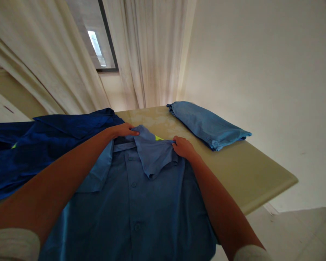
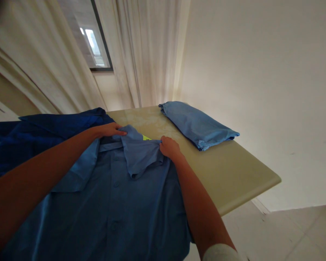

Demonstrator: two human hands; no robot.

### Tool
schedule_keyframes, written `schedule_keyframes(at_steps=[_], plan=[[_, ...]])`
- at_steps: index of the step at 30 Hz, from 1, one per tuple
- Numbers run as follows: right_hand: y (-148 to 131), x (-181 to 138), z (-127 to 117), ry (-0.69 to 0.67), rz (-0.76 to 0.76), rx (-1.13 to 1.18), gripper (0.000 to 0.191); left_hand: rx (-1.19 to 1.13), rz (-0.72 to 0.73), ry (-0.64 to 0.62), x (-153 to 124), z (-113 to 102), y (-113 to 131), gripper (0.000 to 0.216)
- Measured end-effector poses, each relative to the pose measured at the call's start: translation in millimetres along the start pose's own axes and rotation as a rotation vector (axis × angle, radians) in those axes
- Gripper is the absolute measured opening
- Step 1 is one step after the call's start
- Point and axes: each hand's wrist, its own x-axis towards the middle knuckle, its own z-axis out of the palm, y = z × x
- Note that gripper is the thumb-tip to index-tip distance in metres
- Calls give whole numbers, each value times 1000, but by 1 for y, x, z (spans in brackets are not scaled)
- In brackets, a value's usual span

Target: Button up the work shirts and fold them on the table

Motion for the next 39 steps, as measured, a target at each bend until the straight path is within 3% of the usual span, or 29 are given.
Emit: schedule_keyframes(at_steps=[5, 9, 12, 16, 22, 25, 29, 31, 33, 35, 39], plan=[[-16, 3, -4, 81, 38, 74, 26, 378, 51, 436, 3, -4, 9, 40], [-13, 6, -13, -2, 111, -4, 24, 450, 65, 521, -13, -18, -13, 52], [-16, 18, -19, -36, 61, -14, 31, 409, -37, 498, -41, -37, -52, 53], [-49, 56, -15, -22, -34, 101, 49, 117, -169, 337, -90, -44, -98, 59], [-99, 95, -7, -124, -112, 214, 45, -204, -166, 167, -139, -42, -124, 69], [-112, 107, -23, -73, -163, 204, 40, -63, -88, 317, -138, -62, -122, 61], [-128, 126, -49, 110, -128, 145, 36, 325, -149, 691, -126, -83, -96, 44], [-134, 127, -52, 218, -113, 114, 42, 419, -193, 855, -126, -78, -83, 50], [-133, 116, -46, 276, -144, 91, 49, 434, -182, 898, -133, -63, -81, 60], [-126, 93, -33, 255, -244, 76, 52, 433, -180, 813, -149, -42, -95, 70], [-102, 34, 0, 128, -593, 18, 65, 511, -173, 559, -187, -2, -148, 84]])
